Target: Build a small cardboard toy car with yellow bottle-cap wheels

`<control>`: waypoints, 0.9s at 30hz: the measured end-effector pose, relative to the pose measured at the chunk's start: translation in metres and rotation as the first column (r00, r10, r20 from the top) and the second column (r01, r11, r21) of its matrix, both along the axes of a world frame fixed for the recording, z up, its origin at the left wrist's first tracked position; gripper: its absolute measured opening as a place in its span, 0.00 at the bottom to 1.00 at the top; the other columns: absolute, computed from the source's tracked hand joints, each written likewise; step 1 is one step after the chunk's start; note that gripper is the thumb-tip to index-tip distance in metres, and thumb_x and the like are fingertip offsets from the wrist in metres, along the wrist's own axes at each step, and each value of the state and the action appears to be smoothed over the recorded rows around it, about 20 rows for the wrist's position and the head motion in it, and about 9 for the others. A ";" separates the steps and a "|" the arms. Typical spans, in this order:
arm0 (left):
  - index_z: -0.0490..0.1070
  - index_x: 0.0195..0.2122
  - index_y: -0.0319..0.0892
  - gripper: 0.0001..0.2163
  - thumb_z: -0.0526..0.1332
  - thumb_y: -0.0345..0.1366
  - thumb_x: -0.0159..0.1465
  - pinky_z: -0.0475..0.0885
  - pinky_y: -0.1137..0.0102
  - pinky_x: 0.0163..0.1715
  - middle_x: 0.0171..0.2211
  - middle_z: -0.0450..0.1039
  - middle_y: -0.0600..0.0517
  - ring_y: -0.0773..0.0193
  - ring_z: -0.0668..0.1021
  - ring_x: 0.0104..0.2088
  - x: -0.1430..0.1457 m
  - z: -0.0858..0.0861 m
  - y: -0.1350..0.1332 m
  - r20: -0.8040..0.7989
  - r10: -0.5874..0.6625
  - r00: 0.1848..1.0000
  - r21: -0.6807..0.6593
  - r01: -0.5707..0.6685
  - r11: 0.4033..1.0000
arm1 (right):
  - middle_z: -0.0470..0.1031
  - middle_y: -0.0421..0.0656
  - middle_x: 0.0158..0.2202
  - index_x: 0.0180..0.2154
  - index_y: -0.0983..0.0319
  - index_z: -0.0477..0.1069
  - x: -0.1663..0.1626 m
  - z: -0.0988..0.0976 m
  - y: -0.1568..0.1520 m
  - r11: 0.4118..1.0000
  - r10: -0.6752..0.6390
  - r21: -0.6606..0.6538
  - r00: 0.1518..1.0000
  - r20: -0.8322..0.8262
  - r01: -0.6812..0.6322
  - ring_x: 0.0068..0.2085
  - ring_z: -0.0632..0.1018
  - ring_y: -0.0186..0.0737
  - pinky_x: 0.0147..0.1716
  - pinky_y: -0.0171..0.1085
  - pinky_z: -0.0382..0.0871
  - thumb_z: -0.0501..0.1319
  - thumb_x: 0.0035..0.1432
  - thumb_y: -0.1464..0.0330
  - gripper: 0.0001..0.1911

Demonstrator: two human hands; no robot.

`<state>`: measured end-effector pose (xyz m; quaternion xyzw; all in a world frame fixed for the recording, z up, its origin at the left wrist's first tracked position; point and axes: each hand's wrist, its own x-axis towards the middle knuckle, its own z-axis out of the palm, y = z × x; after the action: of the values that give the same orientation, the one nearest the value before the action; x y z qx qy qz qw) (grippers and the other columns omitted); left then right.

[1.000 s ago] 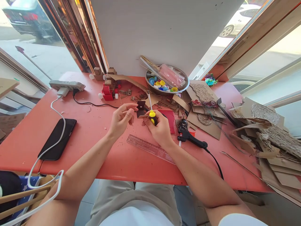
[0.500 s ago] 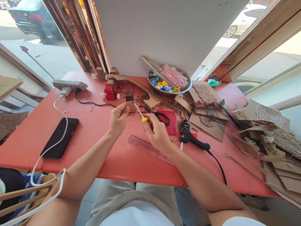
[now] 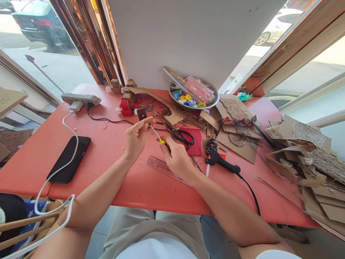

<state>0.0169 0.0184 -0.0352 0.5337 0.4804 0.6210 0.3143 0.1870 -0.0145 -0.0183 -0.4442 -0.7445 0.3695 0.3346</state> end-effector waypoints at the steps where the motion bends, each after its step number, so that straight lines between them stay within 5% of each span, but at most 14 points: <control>1: 0.85 0.45 0.43 0.17 0.65 0.50 0.67 0.85 0.61 0.48 0.41 0.87 0.46 0.56 0.88 0.42 0.001 -0.001 0.000 0.000 0.003 1.000 0.000 -0.003 1.000 | 0.71 0.41 0.27 0.41 0.59 0.73 -0.001 0.000 0.000 1.000 0.001 -0.028 1.000 -0.027 -0.002 0.27 0.68 0.38 0.32 0.37 0.61 0.54 0.71 0.61 0.12; 4: 0.85 0.45 0.43 0.16 0.66 0.49 0.66 0.85 0.62 0.46 0.40 0.88 0.47 0.56 0.88 0.41 0.001 -0.002 0.001 0.006 -0.002 1.000 -0.001 0.002 1.000 | 0.62 0.36 0.24 0.42 0.60 0.71 -0.002 0.001 0.002 0.972 0.032 -0.221 0.977 -0.210 -0.079 0.24 0.64 0.36 0.27 0.36 0.58 0.55 0.69 0.55 0.15; 7: 0.85 0.45 0.43 0.16 0.67 0.49 0.65 0.85 0.62 0.46 0.41 0.88 0.46 0.55 0.88 0.43 0.000 -0.001 0.001 0.006 -0.009 1.000 0.007 0.009 1.000 | 0.56 0.31 0.22 0.44 0.60 0.70 -0.002 0.001 0.005 0.860 0.068 -0.440 0.912 -0.405 -0.260 0.21 0.58 0.34 0.22 0.34 0.55 0.55 0.68 0.50 0.20; 9: 0.85 0.45 0.43 0.16 0.67 0.49 0.66 0.85 0.62 0.47 0.41 0.88 0.47 0.55 0.88 0.44 0.000 0.001 0.000 -0.002 -0.014 1.000 0.013 0.014 1.000 | 0.58 0.33 0.23 0.45 0.60 0.70 -0.001 0.001 0.004 0.876 0.083 -0.417 0.928 -0.363 -0.242 0.22 0.59 0.34 0.23 0.34 0.55 0.54 0.69 0.51 0.19; 11: 0.85 0.45 0.44 0.16 0.66 0.49 0.67 0.86 0.63 0.45 0.42 0.88 0.47 0.55 0.88 0.44 0.000 0.003 -0.002 -0.019 -0.016 1.000 0.016 0.016 1.000 | 0.64 0.38 0.26 0.45 0.60 0.71 -0.001 0.000 0.002 0.964 0.042 -0.251 0.984 -0.171 -0.085 0.24 0.63 0.36 0.25 0.36 0.55 0.55 0.69 0.56 0.16; 14: 0.86 0.45 0.45 0.15 0.64 0.49 0.69 0.85 0.63 0.46 0.44 0.88 0.48 0.55 0.89 0.44 0.001 0.004 -0.004 -0.070 0.003 0.998 0.043 0.000 0.999 | 0.71 0.44 0.31 0.45 0.61 0.73 0.000 0.000 -0.001 0.998 -0.039 -0.036 0.998 0.059 0.041 0.27 0.66 0.38 0.29 0.37 0.55 0.55 0.68 0.62 0.13; 19: 0.86 0.44 0.47 0.16 0.64 0.52 0.69 0.85 0.63 0.48 0.43 0.88 0.49 0.55 0.89 0.44 0.000 0.004 -0.004 -0.152 0.022 0.988 0.073 -0.011 0.997 | 0.70 0.41 0.29 0.47 0.60 0.72 0.001 0.000 -0.002 0.989 0.093 -0.112 0.994 -0.065 -0.100 0.26 0.67 0.38 0.29 0.37 0.56 0.49 0.74 0.57 0.19; 23: 0.86 0.44 0.46 0.18 0.63 0.53 0.70 0.85 0.63 0.46 0.44 0.88 0.47 0.54 0.89 0.44 0.001 0.003 -0.004 -0.109 0.029 0.994 0.082 -0.020 0.996 | 0.71 0.43 0.30 0.43 0.59 0.72 0.001 0.001 -0.002 0.999 0.002 -0.042 0.999 -0.038 -0.004 0.27 0.65 0.37 0.29 0.37 0.54 0.54 0.70 0.57 0.15; 25: 0.86 0.44 0.46 0.17 0.63 0.52 0.70 0.85 0.64 0.46 0.43 0.88 0.47 0.54 0.89 0.44 0.000 0.004 -0.005 -0.136 0.031 0.990 0.098 -0.018 0.995 | 0.68 0.39 0.27 0.43 0.59 0.72 0.001 0.003 -0.001 0.986 0.035 -0.158 0.990 -0.140 -0.057 0.25 0.63 0.36 0.27 0.36 0.55 0.55 0.70 0.55 0.16; 27: 0.86 0.45 0.47 0.15 0.64 0.50 0.70 0.85 0.65 0.46 0.43 0.88 0.48 0.55 0.89 0.44 -0.001 0.005 -0.005 -0.172 0.036 0.984 0.109 -0.018 0.994 | 0.60 0.33 0.23 0.44 0.60 0.72 0.002 0.007 0.002 0.909 0.094 -0.355 0.938 -0.335 -0.218 0.21 0.57 0.32 0.22 0.35 0.53 0.56 0.69 0.51 0.19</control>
<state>0.0162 0.0131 -0.0301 0.5952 0.4792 0.6012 0.2338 0.1892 -0.0122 -0.0116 -0.3761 -0.6284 0.6001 0.3219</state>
